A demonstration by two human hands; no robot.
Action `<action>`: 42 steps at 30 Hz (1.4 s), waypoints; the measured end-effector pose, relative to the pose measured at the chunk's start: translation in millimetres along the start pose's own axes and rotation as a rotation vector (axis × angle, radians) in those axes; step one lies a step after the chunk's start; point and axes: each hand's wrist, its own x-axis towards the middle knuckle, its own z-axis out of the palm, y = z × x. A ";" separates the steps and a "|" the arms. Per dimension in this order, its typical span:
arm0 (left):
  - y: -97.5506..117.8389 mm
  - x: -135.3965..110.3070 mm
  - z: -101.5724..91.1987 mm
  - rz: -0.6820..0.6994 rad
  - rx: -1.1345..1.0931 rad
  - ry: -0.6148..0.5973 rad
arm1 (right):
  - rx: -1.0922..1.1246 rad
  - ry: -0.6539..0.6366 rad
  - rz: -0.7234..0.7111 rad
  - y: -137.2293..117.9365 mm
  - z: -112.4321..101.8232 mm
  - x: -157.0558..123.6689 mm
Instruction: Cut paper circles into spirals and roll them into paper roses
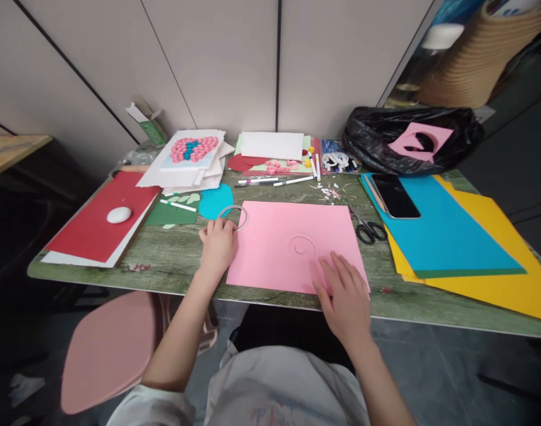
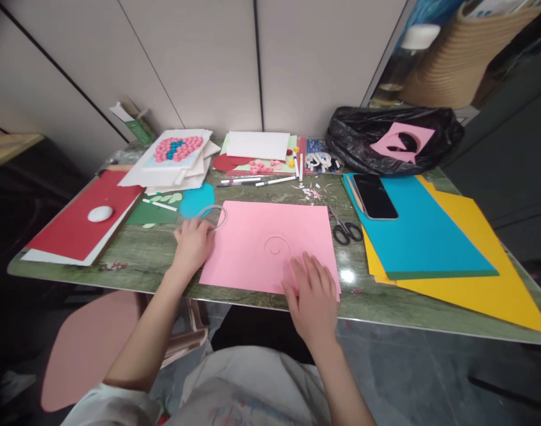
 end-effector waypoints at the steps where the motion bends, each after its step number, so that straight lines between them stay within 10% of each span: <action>1: 0.2 -0.4 -2.1 0.031 -0.037 0.023 | 0.007 0.013 -0.001 0.6 0.9 -0.5; 11: 63.1 -90.0 -41.9 0.105 -0.898 -0.046 | 0.294 0.152 -0.133 -30.4 -28.6 11.9; 18: 81.5 -108.5 -34.5 0.223 -0.868 0.132 | 0.365 0.170 -0.122 -48.3 -40.8 19.8; 33: 84.2 -98.9 -36.9 0.283 -0.924 0.107 | 0.421 0.318 0.101 -38.4 -34.9 18.2; 42: 78.7 -98.4 -31.5 0.342 -0.716 0.160 | 0.246 0.225 -0.081 -44.7 -29.9 24.5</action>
